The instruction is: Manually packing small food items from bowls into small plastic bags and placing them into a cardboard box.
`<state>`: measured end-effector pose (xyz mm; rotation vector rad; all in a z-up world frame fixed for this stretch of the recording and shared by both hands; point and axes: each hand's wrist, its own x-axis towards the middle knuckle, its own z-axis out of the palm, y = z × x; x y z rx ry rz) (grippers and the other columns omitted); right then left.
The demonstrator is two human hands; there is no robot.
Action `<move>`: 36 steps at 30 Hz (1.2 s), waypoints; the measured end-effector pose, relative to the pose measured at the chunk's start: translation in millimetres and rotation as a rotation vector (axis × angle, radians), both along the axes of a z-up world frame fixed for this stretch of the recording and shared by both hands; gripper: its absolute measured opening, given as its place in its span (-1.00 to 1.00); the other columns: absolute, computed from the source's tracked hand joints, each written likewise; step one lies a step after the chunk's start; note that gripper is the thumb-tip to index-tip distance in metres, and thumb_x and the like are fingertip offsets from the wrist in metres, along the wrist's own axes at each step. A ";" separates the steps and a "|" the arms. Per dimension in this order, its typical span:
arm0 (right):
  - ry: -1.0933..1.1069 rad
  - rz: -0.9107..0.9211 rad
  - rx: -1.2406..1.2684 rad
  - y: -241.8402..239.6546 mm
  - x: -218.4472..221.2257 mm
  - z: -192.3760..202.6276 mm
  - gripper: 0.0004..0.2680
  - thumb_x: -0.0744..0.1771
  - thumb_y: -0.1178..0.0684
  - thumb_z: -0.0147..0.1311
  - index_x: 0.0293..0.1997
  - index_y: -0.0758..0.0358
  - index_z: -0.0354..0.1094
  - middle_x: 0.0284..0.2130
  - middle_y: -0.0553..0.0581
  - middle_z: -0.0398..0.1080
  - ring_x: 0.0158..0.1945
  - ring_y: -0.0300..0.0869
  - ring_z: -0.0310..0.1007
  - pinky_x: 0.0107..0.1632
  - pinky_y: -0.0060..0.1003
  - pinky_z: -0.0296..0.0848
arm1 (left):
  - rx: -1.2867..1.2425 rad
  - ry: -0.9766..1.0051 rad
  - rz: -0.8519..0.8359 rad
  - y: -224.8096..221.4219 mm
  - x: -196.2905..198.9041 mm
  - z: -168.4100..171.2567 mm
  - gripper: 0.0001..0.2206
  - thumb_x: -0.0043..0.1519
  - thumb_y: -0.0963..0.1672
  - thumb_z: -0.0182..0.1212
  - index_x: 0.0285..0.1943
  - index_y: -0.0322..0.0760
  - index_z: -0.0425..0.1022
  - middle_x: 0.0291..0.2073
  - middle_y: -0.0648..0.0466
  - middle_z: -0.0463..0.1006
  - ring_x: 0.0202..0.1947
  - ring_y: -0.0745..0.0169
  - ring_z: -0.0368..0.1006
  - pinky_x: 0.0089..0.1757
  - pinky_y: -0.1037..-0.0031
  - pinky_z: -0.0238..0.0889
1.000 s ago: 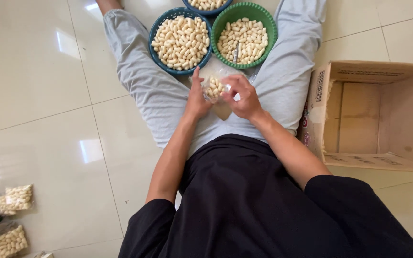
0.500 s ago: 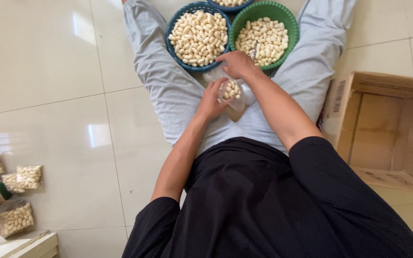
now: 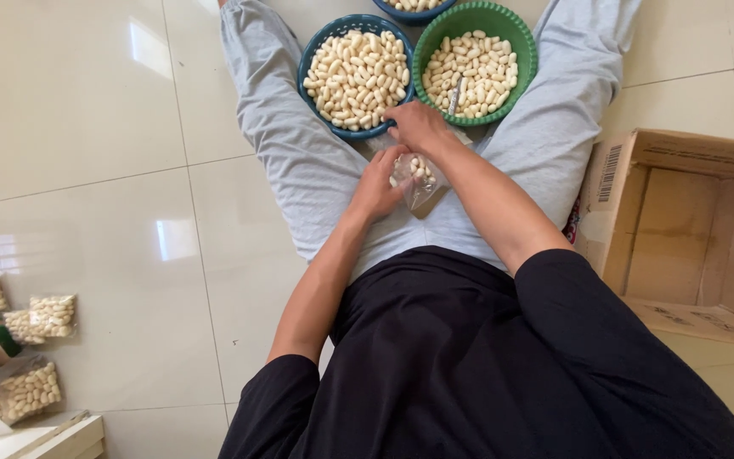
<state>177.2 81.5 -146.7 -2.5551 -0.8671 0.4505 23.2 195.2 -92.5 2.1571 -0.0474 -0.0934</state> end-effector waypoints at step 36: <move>-0.149 -0.152 0.171 -93.2 -90.7 110.5 -0.75 0.42 -0.17 -0.11 -0.11 0.04 0.52 -0.17 0.10 0.52 -0.18 0.15 0.57 -0.23 0.07 0.55 | 0.564 -0.819 0.089 -7.5 -3.1 31.7 -0.80 0.05 -0.06 0.56 -0.33 0.02 0.55 0.14 0.05 0.42 0.31 -0.33 0.18 0.13 -0.06 0.15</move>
